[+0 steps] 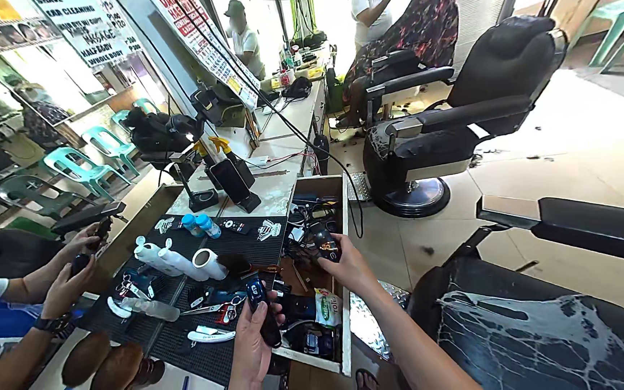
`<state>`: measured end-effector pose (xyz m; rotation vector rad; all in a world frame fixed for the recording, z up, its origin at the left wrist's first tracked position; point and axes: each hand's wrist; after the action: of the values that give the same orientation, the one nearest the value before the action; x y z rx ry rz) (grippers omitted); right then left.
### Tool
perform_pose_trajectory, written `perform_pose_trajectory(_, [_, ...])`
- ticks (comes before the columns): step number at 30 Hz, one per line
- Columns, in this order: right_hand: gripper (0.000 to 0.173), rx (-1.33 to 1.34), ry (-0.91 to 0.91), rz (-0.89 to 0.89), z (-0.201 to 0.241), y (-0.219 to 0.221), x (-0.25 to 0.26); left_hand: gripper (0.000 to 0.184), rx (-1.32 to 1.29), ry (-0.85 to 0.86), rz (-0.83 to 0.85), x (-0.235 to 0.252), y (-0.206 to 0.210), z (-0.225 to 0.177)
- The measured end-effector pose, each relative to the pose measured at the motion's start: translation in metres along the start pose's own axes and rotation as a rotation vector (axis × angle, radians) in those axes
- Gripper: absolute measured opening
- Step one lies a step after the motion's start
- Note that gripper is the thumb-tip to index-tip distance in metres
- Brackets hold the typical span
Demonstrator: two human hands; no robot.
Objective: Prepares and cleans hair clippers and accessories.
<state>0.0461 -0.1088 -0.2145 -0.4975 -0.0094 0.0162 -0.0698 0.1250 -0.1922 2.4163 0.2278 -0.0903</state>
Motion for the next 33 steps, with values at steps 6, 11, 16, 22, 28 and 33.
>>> perform_pose_trajectory(6, [0.056,-0.594,-0.045,0.365,0.003,-0.009,0.044,0.04,0.012,0.021,-0.166,-0.02,-0.015,-0.012])
perform_pose_trajectory(11, [0.047,-0.96,-0.191,0.564,0.007,0.029,0.085,0.041,-0.021,0.066,-0.193,-0.035,-0.032,-0.021])
perform_pose_trajectory(16, [0.046,-1.02,-0.278,0.712,0.004,0.076,0.116,0.04,0.049,0.096,-0.214,-0.045,-0.044,-0.023])
perform_pose_trajectory(22, [0.049,-1.012,-0.388,0.806,0.0,0.11,0.14,0.046,0.19,0.116,-0.255,-0.048,-0.054,-0.022])
perform_pose_trajectory(28, [0.061,-0.991,-0.471,0.797,-0.02,0.133,0.147,0.056,0.186,0.113,-0.272,-0.046,-0.056,-0.019])
perform_pose_trajectory(33, [0.059,-0.911,-0.558,0.694,-0.053,0.157,0.157,0.05,0.212,0.074,-0.287,-0.04,-0.049,-0.017])
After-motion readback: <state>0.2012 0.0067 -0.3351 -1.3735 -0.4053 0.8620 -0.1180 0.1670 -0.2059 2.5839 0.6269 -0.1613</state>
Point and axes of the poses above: each hand's wrist, its own x-axis towards the middle knuckle, its own y-axis out of the palm, z = x × y, and after that the axes turned 13 degrees about -x, right-handed
